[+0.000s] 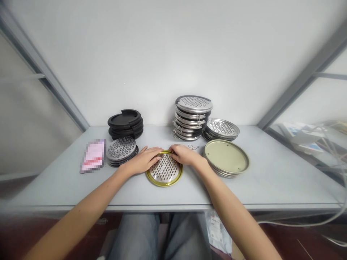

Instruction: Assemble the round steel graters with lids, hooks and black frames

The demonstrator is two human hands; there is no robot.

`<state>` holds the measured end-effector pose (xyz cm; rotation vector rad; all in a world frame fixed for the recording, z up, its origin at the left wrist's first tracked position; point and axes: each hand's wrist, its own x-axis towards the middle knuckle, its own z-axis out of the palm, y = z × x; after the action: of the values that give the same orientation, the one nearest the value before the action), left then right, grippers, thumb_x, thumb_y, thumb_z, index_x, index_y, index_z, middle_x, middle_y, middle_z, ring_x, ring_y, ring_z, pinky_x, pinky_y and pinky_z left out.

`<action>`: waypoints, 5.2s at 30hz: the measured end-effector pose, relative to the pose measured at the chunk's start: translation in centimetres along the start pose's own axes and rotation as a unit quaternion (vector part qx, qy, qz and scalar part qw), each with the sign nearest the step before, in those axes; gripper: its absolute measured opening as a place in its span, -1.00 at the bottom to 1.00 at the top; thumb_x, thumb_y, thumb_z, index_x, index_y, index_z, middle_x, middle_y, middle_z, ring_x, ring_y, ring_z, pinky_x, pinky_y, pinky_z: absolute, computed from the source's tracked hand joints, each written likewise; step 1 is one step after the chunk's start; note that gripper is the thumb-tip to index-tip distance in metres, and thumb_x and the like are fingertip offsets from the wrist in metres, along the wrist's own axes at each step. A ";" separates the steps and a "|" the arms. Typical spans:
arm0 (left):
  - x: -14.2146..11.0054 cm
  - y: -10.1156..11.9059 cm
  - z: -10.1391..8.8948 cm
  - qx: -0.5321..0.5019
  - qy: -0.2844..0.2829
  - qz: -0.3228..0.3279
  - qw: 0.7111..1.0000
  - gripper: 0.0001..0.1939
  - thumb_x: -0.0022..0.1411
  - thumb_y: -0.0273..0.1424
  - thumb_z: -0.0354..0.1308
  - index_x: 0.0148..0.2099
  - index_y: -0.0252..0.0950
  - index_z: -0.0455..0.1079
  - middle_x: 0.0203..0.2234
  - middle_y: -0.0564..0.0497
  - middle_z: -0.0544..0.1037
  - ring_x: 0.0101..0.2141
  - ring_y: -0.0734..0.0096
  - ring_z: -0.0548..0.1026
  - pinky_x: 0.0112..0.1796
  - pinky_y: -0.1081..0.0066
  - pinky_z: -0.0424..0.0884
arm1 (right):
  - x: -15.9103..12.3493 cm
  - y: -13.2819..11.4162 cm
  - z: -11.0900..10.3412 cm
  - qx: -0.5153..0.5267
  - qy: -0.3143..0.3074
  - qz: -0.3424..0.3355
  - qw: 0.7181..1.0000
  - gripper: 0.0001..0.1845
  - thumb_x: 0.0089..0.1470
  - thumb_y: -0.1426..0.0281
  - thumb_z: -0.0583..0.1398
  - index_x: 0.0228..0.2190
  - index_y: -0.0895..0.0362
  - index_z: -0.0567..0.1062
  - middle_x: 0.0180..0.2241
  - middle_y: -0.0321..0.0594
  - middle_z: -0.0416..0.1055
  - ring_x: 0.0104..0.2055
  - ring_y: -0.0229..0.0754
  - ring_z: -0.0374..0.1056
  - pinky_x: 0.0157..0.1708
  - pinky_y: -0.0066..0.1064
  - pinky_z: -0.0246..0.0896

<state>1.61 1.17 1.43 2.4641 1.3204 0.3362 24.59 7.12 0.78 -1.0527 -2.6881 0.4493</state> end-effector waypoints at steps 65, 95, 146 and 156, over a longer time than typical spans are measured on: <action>0.0 0.0 -0.2 0.002 -0.008 0.006 1.000 -0.58 0.42 -0.28 -0.21 0.27 -0.10 0.11 0.24 0.01 0.26 0.25 0.29 0.14 0.24 -0.01 -0.08 | -0.5 -0.3 -0.9 0.080 0.010 0.017 0.997 -0.78 0.03 0.39 0.19 -0.25 0.20 0.52 -0.44 -0.25 0.44 -0.44 -0.28 0.28 -0.38 -0.47 0.12; 0.0 0.0 -0.1 -0.005 -0.010 -0.001 1.000 -0.56 0.41 -0.25 -0.16 0.28 -0.12 0.11 0.25 -0.03 0.24 0.26 0.28 0.13 0.24 0.00 -0.10 | -1.0 -0.8 -1.1 0.030 0.019 0.000 0.999 -0.84 0.02 0.48 0.17 -0.36 0.16 0.57 -0.34 -0.17 0.49 -0.34 -0.22 0.37 -0.26 -0.43 0.21; -0.1 0.3 0.0 0.016 0.012 0.020 1.000 -0.60 0.42 -0.25 -0.17 0.25 -0.09 0.13 0.21 -0.02 0.29 0.23 0.27 0.18 0.21 -0.02 -0.04 | -0.8 -1.8 -1.3 -0.032 -0.016 0.014 0.999 -0.87 -0.08 0.49 0.11 -0.51 0.15 0.48 -0.55 -0.26 0.36 -0.50 -0.29 0.13 -0.44 -0.46 -0.05; -0.1 0.4 -0.2 0.018 0.007 0.020 1.000 -0.59 0.42 -0.23 -0.19 0.26 -0.08 0.13 0.21 -0.02 0.29 0.23 0.27 0.18 0.22 -0.01 -0.03 | -1.0 -1.1 -1.4 0.034 -0.019 0.007 0.999 -0.83 0.03 0.40 0.13 -0.38 0.15 0.53 -0.48 -0.27 0.40 -0.45 -0.27 0.20 -0.39 -0.46 0.03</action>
<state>1.82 0.90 1.78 2.5256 1.2963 0.3431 25.10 5.94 2.41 -1.0546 -2.6793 0.5658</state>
